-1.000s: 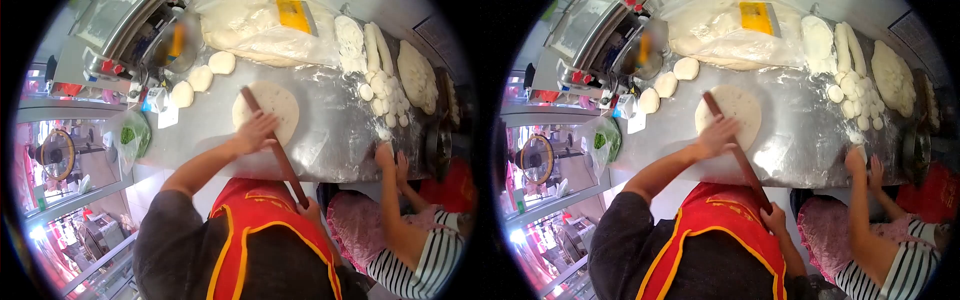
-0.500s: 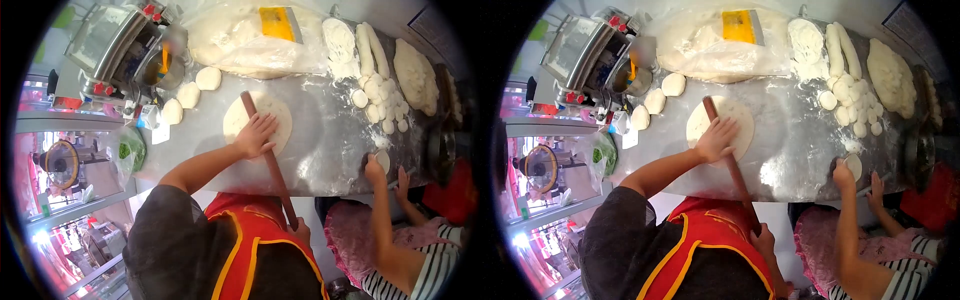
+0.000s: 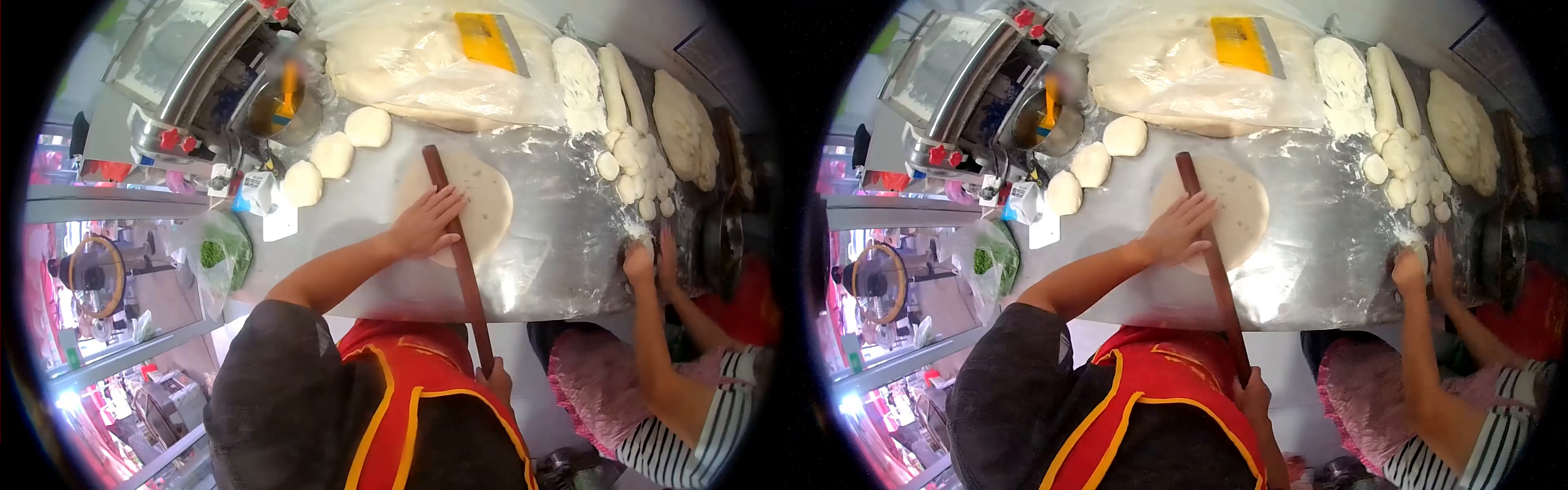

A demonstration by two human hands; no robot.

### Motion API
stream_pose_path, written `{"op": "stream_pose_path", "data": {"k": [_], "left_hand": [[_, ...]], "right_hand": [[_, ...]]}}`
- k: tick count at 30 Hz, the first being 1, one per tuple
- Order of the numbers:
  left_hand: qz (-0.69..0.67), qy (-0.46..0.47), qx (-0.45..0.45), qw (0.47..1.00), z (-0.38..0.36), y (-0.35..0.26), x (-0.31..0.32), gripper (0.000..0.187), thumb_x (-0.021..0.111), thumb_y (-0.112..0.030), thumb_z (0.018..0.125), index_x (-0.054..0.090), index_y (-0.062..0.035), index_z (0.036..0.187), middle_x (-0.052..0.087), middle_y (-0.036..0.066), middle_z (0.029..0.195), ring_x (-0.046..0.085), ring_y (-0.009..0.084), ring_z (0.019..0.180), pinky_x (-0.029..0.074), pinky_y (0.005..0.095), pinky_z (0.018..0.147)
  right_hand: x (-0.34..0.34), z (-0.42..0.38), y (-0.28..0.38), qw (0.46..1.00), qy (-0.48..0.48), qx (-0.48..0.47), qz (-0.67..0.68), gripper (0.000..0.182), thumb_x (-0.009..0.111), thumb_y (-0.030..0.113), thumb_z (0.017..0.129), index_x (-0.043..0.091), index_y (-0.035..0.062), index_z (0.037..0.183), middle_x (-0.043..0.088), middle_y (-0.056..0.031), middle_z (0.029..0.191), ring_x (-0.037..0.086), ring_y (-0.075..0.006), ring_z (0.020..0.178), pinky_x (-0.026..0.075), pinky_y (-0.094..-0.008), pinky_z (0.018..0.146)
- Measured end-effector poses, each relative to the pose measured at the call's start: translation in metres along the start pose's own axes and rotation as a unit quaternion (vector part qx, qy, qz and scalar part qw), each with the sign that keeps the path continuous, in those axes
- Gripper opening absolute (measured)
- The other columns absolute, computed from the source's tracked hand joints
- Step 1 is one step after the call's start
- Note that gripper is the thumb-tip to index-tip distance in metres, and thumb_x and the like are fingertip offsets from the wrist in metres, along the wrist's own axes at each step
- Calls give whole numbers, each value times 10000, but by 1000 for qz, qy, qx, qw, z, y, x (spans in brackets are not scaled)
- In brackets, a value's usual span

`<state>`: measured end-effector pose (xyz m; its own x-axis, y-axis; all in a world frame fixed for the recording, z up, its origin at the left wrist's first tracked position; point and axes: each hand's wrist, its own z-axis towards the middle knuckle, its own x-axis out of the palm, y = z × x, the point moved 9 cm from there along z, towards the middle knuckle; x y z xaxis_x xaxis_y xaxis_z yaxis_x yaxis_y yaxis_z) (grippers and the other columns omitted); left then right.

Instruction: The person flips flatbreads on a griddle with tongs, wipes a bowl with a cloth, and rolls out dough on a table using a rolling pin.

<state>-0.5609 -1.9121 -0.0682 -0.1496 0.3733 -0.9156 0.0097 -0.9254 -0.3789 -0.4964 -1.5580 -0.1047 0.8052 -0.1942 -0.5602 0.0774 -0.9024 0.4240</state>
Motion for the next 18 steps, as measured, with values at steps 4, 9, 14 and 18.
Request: {"op": "stream_pose_path", "data": {"k": [4,9,14,18], "left_hand": [[-36,-58,55,996,52,-11,-2,636,577,-407,900,445,16,1357,369,178,1473,278,310,1408,160,472,1168],[-66,-57,21,996,20,10,-18,655,599,-425,876,458,13,1343,381,173,1464,306,305,1391,191,463,1158],[-10,-50,-34,998,-84,58,-36,660,611,-432,858,460,-10,1343,392,139,1460,304,313,1389,193,464,1155],[32,-28,14,999,-112,47,-70,604,687,-330,794,494,-56,1297,463,120,1367,362,300,1346,239,461,1132]], "right_hand": [[11,-18,11,998,-58,1,-30,284,642,193,857,487,38,1038,653,-231,837,632,-446,806,491,-495,722],[37,-21,31,997,-63,11,-45,269,636,186,861,487,40,1031,650,-229,830,631,-442,801,488,-497,716],[66,-8,60,997,-67,-30,-17,271,677,248,830,554,43,958,672,-204,829,652,-406,806,503,-471,704],[48,-5,43,984,-142,-31,-103,216,676,244,785,591,90,910,661,-191,768,639,-415,750,501,-490,669]]}}
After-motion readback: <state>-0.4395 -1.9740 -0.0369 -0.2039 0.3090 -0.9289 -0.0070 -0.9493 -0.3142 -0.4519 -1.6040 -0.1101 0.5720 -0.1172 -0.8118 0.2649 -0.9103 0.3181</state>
